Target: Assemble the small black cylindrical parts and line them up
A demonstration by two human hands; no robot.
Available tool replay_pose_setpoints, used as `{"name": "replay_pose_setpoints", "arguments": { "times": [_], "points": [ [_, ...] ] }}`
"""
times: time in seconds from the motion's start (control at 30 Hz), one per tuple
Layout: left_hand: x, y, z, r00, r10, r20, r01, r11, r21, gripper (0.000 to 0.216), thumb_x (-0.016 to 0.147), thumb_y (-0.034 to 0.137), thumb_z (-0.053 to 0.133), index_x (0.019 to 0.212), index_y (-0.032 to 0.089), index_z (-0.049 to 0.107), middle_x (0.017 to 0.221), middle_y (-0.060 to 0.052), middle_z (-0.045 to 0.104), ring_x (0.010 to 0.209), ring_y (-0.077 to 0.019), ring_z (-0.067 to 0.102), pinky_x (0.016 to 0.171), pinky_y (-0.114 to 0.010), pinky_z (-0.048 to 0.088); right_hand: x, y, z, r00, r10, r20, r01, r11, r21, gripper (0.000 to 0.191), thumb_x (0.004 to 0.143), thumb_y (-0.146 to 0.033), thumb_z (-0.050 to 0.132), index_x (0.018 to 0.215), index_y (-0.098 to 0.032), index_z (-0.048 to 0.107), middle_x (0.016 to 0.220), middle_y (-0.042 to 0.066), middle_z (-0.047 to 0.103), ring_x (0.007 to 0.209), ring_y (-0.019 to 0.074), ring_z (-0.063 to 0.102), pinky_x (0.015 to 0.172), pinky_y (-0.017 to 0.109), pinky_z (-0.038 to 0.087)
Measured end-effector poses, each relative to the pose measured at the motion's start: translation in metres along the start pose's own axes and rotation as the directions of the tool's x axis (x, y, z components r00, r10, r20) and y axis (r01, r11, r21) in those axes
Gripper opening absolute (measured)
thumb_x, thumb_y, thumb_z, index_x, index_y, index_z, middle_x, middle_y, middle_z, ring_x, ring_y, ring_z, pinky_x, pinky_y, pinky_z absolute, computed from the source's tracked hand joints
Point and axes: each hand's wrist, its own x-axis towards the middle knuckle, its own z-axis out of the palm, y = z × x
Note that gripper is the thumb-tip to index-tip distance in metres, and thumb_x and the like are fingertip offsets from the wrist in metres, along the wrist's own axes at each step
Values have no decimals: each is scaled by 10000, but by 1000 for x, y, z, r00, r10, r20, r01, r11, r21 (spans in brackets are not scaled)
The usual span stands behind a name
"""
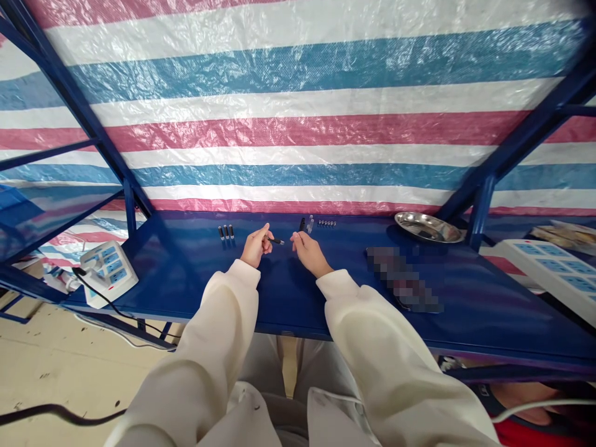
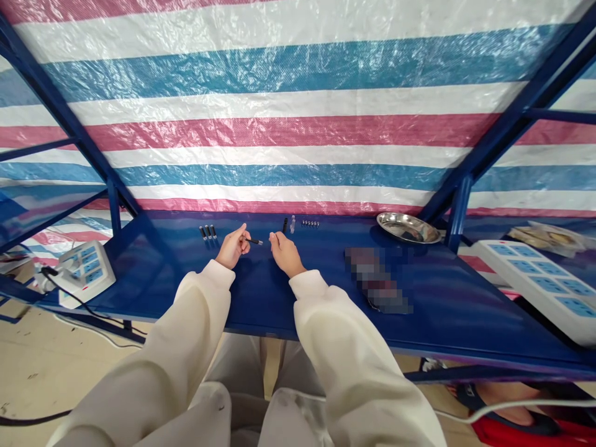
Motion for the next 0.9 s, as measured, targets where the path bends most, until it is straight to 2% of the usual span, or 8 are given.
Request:
{"name": "replay_pose_setpoints", "arguments": {
  "times": [0.17,0.27,0.43,0.6,0.77,0.9],
  "points": [
    [-3,1,3,994,-6,107,5,1000,14,479,717,608,586,586,152,524,421,60,319,381,-64,401,395,-205,258,1,5,5,991,16,129,-46,972,230,487,862,-614,293,775,-197,531,614,-27,554,427,88,463,507,237,404],
    [-4,2,4,989,-4,148,2,1000,15,473,716,594,596,578,147,530,445,60,307,392,-60,407,397,-205,262,2,6,8,986,22,163,-74,945,319,493,822,-652,353,755,-193,520,587,-37,539,381,74,428,442,231,372],
    [-5,1,4,989,9,146,-11,1000,9,392,697,532,643,686,149,563,494,66,343,398,-50,412,388,-194,253,3,1,5,992,46,120,-93,897,432,461,734,-667,496,684,-209,480,561,-40,518,383,68,399,377,214,310],
    [-1,-5,2,991,55,126,-68,992,105,400,648,412,720,913,150,574,641,32,549,409,-46,479,372,-180,255,5,-2,2,995,77,69,-102,857,505,459,691,-667,534,660,-217,446,538,-50,484,383,67,377,369,216,286],
    [0,-9,2,994,81,77,-96,970,223,337,687,374,687,887,135,560,681,0,630,379,-49,493,360,-172,272,6,-1,2,996,65,56,-84,864,497,459,680,-666,546,648,-221,438,525,-52,479,383,69,374,383,225,296],
    [-1,-8,3,991,122,51,-132,943,306,288,713,366,665,854,131,576,632,6,630,357,-43,468,362,-170,316,5,-1,1,997,65,50,-81,871,484,460,683,-668,544,641,-221,443,521,-47,485,389,74,381,392,231,315]
  ]
}}
